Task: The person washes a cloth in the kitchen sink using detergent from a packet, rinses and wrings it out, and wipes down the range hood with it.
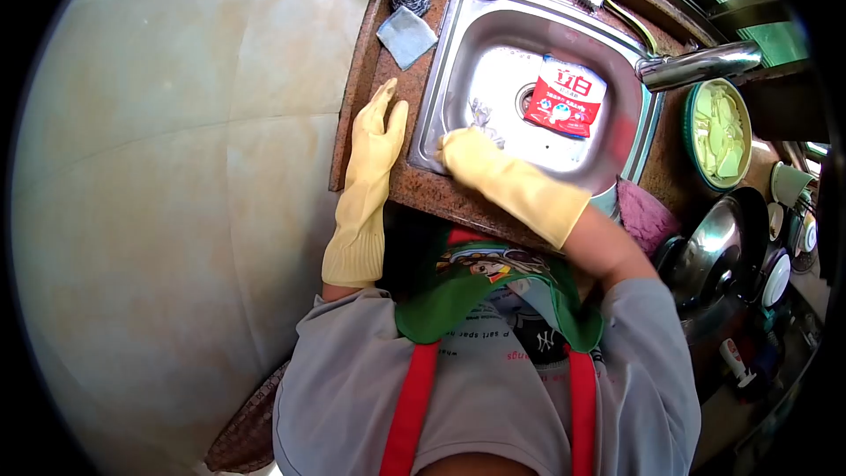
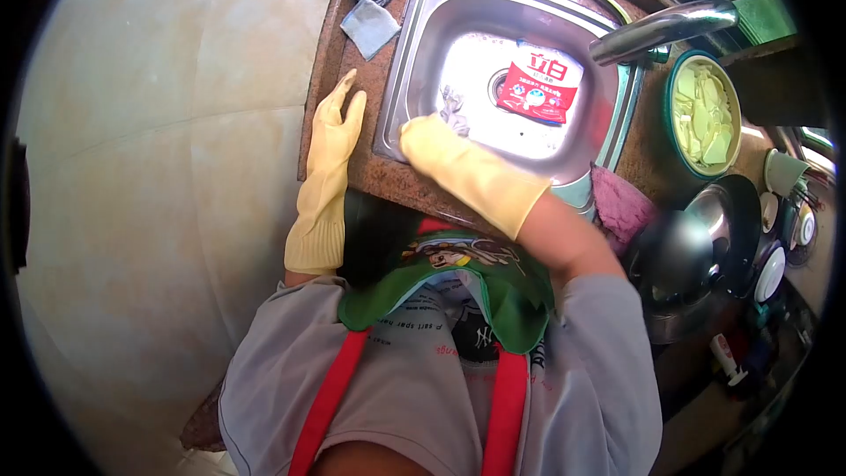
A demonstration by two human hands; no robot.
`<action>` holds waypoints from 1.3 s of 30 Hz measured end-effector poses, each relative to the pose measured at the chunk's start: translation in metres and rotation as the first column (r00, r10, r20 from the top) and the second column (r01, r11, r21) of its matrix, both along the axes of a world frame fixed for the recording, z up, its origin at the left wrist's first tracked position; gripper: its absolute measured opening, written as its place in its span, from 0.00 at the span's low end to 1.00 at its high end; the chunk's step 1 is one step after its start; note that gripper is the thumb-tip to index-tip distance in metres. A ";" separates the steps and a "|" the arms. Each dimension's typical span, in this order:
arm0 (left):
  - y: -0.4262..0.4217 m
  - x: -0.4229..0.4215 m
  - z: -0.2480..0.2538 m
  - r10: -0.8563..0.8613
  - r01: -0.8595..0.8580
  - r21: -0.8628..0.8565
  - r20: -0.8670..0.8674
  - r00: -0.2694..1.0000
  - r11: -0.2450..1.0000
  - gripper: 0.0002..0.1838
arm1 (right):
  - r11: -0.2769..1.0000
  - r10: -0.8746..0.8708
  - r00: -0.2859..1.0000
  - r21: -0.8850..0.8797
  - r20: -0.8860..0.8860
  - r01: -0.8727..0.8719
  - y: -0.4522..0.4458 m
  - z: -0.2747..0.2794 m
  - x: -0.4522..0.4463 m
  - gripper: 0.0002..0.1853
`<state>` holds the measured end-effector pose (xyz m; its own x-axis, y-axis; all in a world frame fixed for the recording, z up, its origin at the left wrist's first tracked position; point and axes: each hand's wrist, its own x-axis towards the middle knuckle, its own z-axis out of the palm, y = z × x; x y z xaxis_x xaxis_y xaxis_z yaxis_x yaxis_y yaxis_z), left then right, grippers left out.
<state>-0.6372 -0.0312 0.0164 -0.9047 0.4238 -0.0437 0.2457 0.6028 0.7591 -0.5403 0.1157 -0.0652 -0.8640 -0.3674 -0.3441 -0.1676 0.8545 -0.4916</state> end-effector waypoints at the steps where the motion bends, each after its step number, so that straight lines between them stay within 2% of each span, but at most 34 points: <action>1: -0.001 0.003 0.001 -0.004 0.004 0.008 0.008 1.000 1.000 0.23 | 0.992 0.040 0.993 0.113 0.108 -0.053 0.014 0.035 -0.009 0.09; 2: -0.001 0.002 0.002 -0.010 0.010 0.021 0.010 1.000 1.000 0.23 | 0.999 -0.040 0.940 0.027 0.339 0.032 0.024 0.040 -0.019 0.08; 5: -0.006 0.001 -0.002 -0.006 0.007 0.019 -0.055 0.998 1.000 0.23 | 0.993 -0.111 0.941 0.084 0.319 0.088 0.022 0.042 -0.028 0.09; 6: -0.005 0.002 0.000 0.001 0.001 0.022 -0.052 0.999 1.000 0.23 | 0.946 -0.318 0.946 -0.046 0.060 0.321 0.007 0.028 -0.023 0.11; 7: -0.005 0.003 0.003 0.030 -0.030 0.001 -0.041 0.999 1.000 0.23 | 0.841 -0.529 0.833 -0.231 -0.165 0.489 -0.009 0.013 -0.015 0.14; 8: -0.006 0.007 0.004 0.060 -0.060 -0.022 -0.026 0.998 0.998 0.23 | 0.833 -0.543 0.764 -0.336 -0.348 0.439 -0.025 -0.003 -0.001 0.18; 10: -0.013 0.006 -0.009 0.008 -0.008 0.001 -0.071 0.997 1.000 0.23 | 0.885 -0.446 0.842 -0.289 -0.304 0.364 -0.034 -0.014 0.017 0.18; 12: -0.008 0.009 -0.018 0.034 -0.035 0.110 0.011 0.999 0.993 0.23 | 0.920 -0.390 0.869 -0.160 -0.306 0.357 -0.030 0.002 0.038 0.14; 14: -0.002 0.015 -0.013 0.026 -0.025 -0.018 0.028 0.999 1.000 0.23 | 0.895 -0.446 0.845 -0.144 -0.294 0.423 -0.008 0.005 0.063 0.13; 16: 0.009 0.023 -0.011 0.007 -0.005 -0.020 0.091 0.996 1.000 0.23 | 0.895 -0.446 0.877 -0.058 -0.177 0.443 0.021 0.022 0.092 0.13; 17: 0.015 0.026 -0.014 -0.006 0.007 -0.012 0.102 0.995 1.000 0.23 | 0.889 -0.451 0.862 -0.027 -0.232 0.458 0.033 0.009 0.112 0.15; 19: 0.027 0.032 -0.021 -0.104 0.091 0.079 0.188 0.977 0.993 0.24 | 0.836 -0.517 0.840 0.115 -0.163 0.536 0.062 0.014 0.152 0.20; 21: 0.046 0.043 -0.016 -0.185 0.164 0.106 0.229 0.956 0.981 0.24 | 0.760 -0.613 0.782 0.190 -0.110 0.622 0.096 -0.007 0.201 0.13; 22: 0.054 0.047 -0.020 -0.227 0.201 0.133 0.222 0.948 0.971 0.24 | 0.751 -0.580 0.795 0.261 -0.177 0.607 0.111 -0.005 0.221 0.11; 23: 0.059 0.046 -0.038 -0.322 0.289 0.175 0.202 0.925 0.941 0.24 | 0.722 -0.662 0.736 0.141 -0.142 0.677 0.127 -0.035 0.243 0.10; 24: 0.067 0.051 -0.042 -0.350 0.326 0.138 0.217 0.911 0.935 0.25 | 0.674 -0.734 0.672 0.019 -0.101 0.739 0.143 -0.066 0.264 0.09; 25: 0.074 0.057 -0.047 -0.403 0.364 0.192 0.229 0.886 0.911 0.24 | 0.526 -0.851 0.506 -0.227 -0.144 0.820 0.150 -0.059 0.268 0.07; 27: 0.090 0.068 -0.044 -0.471 0.414 0.254 0.242 0.848 0.874 0.24 | 0.307 -0.948 0.233 -0.439 -0.215 0.845 0.160 -0.040 0.258 0.10; 28: 0.097 0.074 -0.036 -0.514 0.451 0.256 0.300 0.803 0.855 0.24 | 0.333 -0.927 0.235 -0.350 -0.293 0.876 0.167 -0.043 0.262 0.11; 30: 0.105 0.084 -0.031 -0.553 0.490 0.256 0.365 0.749 0.833 0.24 | 0.508 -0.729 0.488 0.098 -0.480 0.856 0.173 -0.064 0.269 0.17; 31: 0.108 0.087 -0.031 -0.574 0.536 0.211 0.379 0.726 0.817 0.25 | 0.535 -0.626 0.554 0.215 -0.549 0.817 0.168 -0.072 0.277 0.22; 32: 0.113 0.088 -0.030 -0.594 0.579 0.169 0.388 0.704 0.797 0.25 | 0.532 -0.574 0.535 0.215 -0.619 0.819 0.150 -0.052 0.273 0.19; 34: 0.115 0.093 -0.018 -0.586 0.549 0.219 0.413 0.697 0.807 0.25 | 0.518 -0.459 0.481 0.216 -0.747 0.828 0.112 -0.006 0.261 0.14; 35: 0.117 0.094 -0.014 -0.569 0.510 0.257 0.438 0.696 0.821 0.25 | 0.426 -0.601 0.495 0.272 -0.628 0.863 0.097 0.003 0.257 0.08; 36: 0.119 0.093 -0.013 -0.576 0.515 0.261 0.434 0.693 0.816 0.25 | 0.337 -0.730 0.470 0.336 -0.496 0.879 0.083 0.008 0.248 0.07; 38: 0.121 0.089 -0.014 -0.490 0.470 0.193 0.558 0.670 0.862 0.24 | 0.403 -0.750 0.525 0.351 -0.403 0.845 0.057 0.014 0.216 0.10; 39: 0.122 0.087 -0.010 -0.492 0.473 0.192 0.559 0.668 0.860 0.24 | 0.503 -0.733 0.584 0.299 -0.350 0.811 0.043 0.011 0.196 0.11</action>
<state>-0.5502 0.0910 0.0064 -0.3786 0.8035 -0.4594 0.0125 0.5007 0.8655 -0.3442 0.1587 -0.0542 -0.7874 0.6060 -0.1127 0.6162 0.7780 -0.1222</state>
